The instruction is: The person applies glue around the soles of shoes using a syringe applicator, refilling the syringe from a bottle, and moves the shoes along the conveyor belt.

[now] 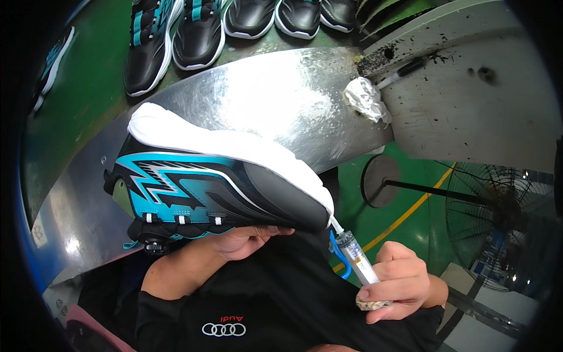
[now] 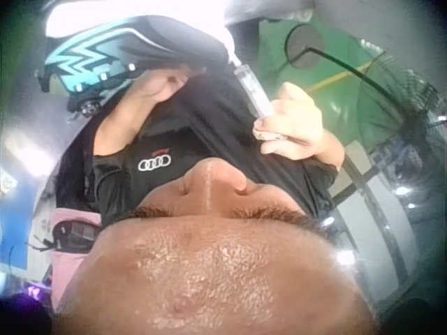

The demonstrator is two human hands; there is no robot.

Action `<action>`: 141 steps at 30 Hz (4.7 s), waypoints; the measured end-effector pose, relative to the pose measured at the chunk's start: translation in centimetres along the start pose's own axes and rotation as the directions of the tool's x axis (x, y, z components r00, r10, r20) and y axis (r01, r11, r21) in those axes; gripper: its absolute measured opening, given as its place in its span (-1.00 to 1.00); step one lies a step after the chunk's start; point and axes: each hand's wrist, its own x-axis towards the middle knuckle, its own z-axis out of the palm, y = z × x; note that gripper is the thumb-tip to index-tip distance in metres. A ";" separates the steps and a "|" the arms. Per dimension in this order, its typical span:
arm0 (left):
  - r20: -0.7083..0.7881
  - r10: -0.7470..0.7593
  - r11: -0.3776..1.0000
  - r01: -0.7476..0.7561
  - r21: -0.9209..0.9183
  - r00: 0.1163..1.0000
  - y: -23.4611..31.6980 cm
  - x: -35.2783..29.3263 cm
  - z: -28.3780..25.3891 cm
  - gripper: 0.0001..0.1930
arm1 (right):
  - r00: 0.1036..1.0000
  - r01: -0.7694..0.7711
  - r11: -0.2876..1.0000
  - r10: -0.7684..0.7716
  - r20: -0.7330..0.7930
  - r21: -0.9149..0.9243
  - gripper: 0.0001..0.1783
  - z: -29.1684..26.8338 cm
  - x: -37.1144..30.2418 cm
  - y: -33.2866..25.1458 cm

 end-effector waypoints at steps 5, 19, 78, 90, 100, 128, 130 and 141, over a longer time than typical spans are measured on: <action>-0.017 0.043 0.999 -0.044 -0.006 0.999 0.5 1.6 0.7 -0.71 | 0.998 0.033 0.987 -0.041 -0.045 -0.154 -0.66 0.4 0.3 0.4; -0.002 0.107 0.990 -0.107 -0.088 0.994 1.5 3.1 4.1 -0.74 | 0.955 0.186 0.811 -0.282 -0.091 -0.555 -0.71 2.7 0.6 2.3; -0.218 0.908 0.174 0.153 0.973 0.357 29.6 -16.5 -2.8 -0.83 | 0.953 0.007 0.827 -0.176 -0.247 -0.562 -0.53 5.8 9.5 16.5; 0.204 0.979 -0.205 0.128 0.970 0.023 37.2 -21.3 -7.0 -0.47 | 0.948 0.026 0.825 -0.199 -0.248 -0.565 -0.43 6.2 9.6 16.1; 0.054 0.997 -0.044 0.182 0.982 -0.051 32.9 -24.2 -3.1 -0.50 | 0.935 0.047 0.845 -0.225 -0.275 -0.532 -0.45 6.1 9.0 15.9; -0.417 0.793 0.432 0.071 0.899 0.444 30.9 -19.0 -4.6 -0.64 | 0.863 -0.129 0.955 0.240 -0.445 0.266 -0.56 3.2 4.0 15.4; -0.378 0.833 0.461 -0.129 0.878 0.405 27.6 -16.5 -0.3 -0.66 | 0.886 -0.125 0.976 0.191 -0.422 0.181 -0.56 3.0 4.2 14.8; 0.172 0.901 0.146 -0.651 0.745 0.399 17.6 -6.8 7.8 -0.33 | 0.969 0.009 0.957 0.063 -0.237 0.291 -0.59 2.0 8.6 10.2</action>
